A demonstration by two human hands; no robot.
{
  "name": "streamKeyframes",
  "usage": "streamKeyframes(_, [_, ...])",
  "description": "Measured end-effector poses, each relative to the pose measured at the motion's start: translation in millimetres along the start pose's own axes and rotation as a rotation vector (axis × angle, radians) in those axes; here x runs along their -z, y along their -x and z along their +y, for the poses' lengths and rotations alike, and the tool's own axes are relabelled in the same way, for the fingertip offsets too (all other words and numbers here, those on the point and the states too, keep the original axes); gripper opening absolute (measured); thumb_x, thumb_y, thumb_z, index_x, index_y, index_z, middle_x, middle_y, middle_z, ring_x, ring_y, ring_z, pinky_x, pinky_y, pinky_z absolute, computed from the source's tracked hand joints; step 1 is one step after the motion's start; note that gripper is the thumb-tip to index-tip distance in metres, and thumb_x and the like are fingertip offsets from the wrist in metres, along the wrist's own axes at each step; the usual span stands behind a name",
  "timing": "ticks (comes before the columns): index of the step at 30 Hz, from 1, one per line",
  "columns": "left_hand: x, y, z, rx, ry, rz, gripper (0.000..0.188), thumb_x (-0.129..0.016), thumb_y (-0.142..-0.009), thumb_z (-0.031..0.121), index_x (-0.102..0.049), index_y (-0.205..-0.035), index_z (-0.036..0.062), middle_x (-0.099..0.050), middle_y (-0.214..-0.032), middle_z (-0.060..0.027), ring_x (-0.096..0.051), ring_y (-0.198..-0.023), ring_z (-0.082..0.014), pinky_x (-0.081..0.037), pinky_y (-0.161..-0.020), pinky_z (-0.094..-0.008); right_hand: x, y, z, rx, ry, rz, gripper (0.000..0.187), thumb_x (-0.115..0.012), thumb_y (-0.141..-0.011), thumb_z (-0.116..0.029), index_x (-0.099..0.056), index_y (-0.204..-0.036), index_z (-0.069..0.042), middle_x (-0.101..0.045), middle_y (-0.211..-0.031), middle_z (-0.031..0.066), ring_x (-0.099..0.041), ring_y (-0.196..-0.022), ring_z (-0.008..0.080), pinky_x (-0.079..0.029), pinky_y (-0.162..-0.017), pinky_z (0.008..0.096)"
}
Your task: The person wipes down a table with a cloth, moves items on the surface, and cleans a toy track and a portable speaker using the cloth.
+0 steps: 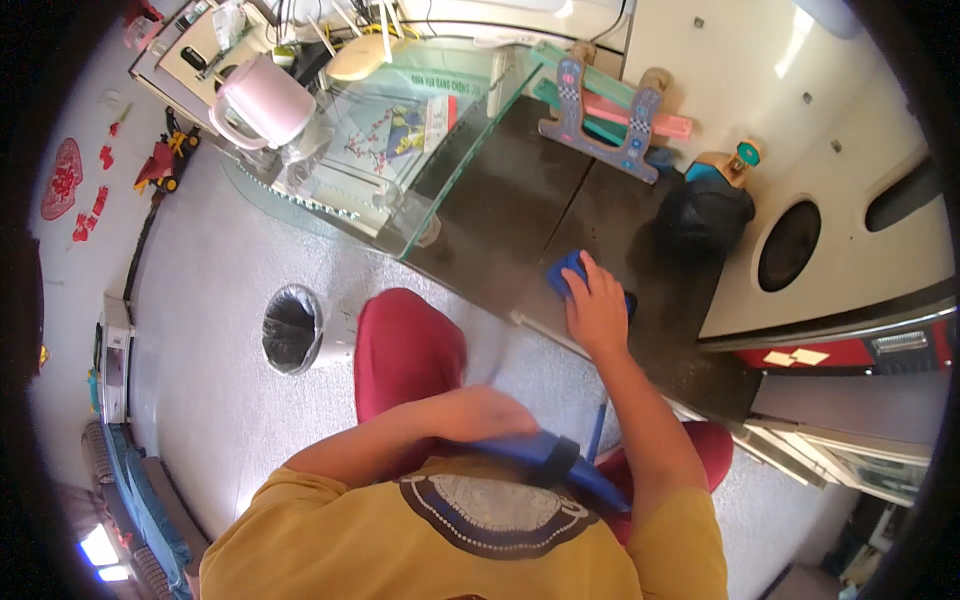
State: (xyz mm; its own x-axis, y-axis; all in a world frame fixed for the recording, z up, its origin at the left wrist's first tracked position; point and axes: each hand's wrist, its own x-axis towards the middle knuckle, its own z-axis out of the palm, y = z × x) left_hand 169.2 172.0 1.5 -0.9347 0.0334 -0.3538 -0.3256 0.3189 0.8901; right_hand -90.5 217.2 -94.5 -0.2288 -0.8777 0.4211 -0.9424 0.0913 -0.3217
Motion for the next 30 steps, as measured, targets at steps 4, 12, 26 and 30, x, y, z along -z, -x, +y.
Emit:
streamKeyframes(4, [2, -27, -53, -0.01, 0.433, -0.358, 0.057, -0.047, -0.11, 0.052, -0.073, -0.126, 0.0038, -0.076, -0.116, -0.0185, -0.071, -0.106, -0.0306, -0.052, -0.097, -0.0424, 4, -6, -6, 0.002, -0.014, 0.009, 0.049, -0.075, -0.079, -0.006, -0.067, -0.127, -0.014, -0.054, -0.151, 0.014, -0.058, -0.125, 0.037, -0.048, -0.102, 0.0467])
streamKeyframes(12, [-66, -47, -83, 0.111, -0.068, -0.529, 0.067, -0.04, -0.111, 0.051, -0.034, -0.163, 0.0089, -0.03, -0.167, -0.0248, -0.038, -0.148, -0.0445, -0.033, -0.123, -0.0486, 8, 0, -2, -0.078, -0.006, -0.057, 0.052, -0.075, -0.077, -0.005, -0.069, -0.128, -0.017, -0.053, -0.154, 0.0122, -0.059, -0.124, 0.0365, -0.048, -0.102, 0.0453])
streamKeyframes(26, [37, 6, -93, 0.182, -0.151, -0.726, 0.082, -0.049, -0.1, 0.07, -0.041, -0.16, 0.0144, -0.033, -0.164, -0.0231, -0.038, -0.146, -0.0462, -0.037, -0.118, -0.0565, 20, -1, -7, -0.098, 0.093, -0.112, 0.06, -0.076, -0.067, 0.002, -0.072, -0.125, -0.016, -0.057, -0.151, 0.014, -0.061, -0.123, 0.0376, -0.05, -0.102, 0.0455])
streamKeyframes(30, [58, 23, -117, 0.184, -0.181, -0.748, 0.081, -0.047, -0.101, 0.07, -0.042, -0.159, 0.014, -0.034, -0.163, -0.0231, -0.037, -0.146, -0.0467, -0.037, -0.119, -0.0562, 11, 0, -8, -0.086, 0.083, -0.071, 0.061, -0.075, -0.066, 0.004, -0.071, -0.125, -0.015, -0.058, -0.15, 0.0139, -0.062, -0.123, 0.0368, -0.051, -0.101, 0.0453])
